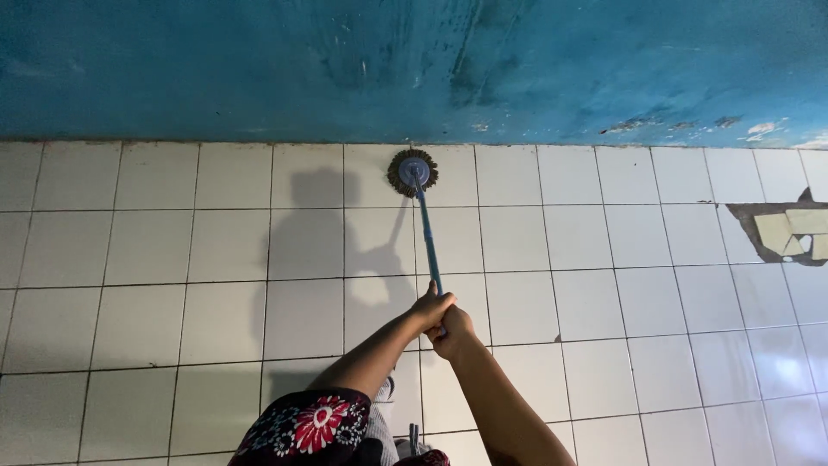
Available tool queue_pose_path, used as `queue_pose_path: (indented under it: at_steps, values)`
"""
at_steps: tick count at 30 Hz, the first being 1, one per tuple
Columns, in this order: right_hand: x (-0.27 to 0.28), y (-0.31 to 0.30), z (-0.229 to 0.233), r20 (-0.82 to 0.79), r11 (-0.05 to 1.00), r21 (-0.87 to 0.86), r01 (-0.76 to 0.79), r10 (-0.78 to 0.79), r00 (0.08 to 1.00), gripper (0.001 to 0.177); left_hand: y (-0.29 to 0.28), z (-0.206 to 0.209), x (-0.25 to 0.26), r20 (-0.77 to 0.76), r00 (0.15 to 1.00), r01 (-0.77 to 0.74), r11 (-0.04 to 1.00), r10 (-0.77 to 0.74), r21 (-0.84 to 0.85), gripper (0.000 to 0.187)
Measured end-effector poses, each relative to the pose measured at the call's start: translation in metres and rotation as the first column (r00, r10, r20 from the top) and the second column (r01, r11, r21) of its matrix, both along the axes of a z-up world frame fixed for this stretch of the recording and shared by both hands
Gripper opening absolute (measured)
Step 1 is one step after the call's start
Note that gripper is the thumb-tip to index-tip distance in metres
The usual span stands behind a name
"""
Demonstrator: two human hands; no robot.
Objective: Mopping a tiled floor in a room.
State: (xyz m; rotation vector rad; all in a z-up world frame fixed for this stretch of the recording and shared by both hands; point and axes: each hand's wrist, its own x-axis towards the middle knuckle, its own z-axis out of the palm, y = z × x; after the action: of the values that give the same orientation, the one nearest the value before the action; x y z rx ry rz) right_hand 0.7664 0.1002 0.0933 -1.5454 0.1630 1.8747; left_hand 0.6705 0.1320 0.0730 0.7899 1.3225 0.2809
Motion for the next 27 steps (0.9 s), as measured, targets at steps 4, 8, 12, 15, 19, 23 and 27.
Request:
queue_pose_path:
  at_steps: [4,8,12,15,19,23,27]
  values:
    - [0.007,-0.018,0.025,0.074,0.997,-0.073,0.006,-0.001,0.997,0.024,-0.022,0.013,0.013,0.030,0.999,-0.026,1.000,0.026,-0.013,0.112]
    - [0.034,-0.063,0.025,0.067,0.996,-0.086,0.030,-0.024,0.997,0.024,-0.063,0.027,0.038,0.011,0.999,-0.033,0.997,0.034,-0.070,0.111]
    - [0.075,-0.118,0.014,-0.001,0.999,-0.021,-0.026,0.026,1.000,0.022,-0.119,0.033,0.069,0.039,0.999,0.017,0.999,-0.015,-0.038,0.112]
    - [0.101,-0.155,0.035,0.025,0.996,-0.082,-0.017,0.020,1.000,0.021,-0.162,0.051,0.097,0.086,0.996,-0.029,0.997,0.036,-0.075,0.115]
    - [0.136,-0.213,0.048,0.062,0.995,-0.099,0.000,0.006,0.998,0.021,-0.225,0.056,0.134,0.090,0.994,-0.053,0.998,0.055,-0.029,0.116]
    - [0.157,-0.261,0.069,0.100,0.992,-0.128,-0.002,0.015,0.995,0.026,-0.271,0.013,0.170,0.130,0.988,-0.083,0.997,0.083,-0.005,0.116]
    - [0.173,-0.282,0.052,0.056,0.991,-0.132,-0.003,0.010,0.998,0.027,-0.294,0.020,0.176,0.106,0.992,-0.060,0.998,0.061,-0.012,0.116]
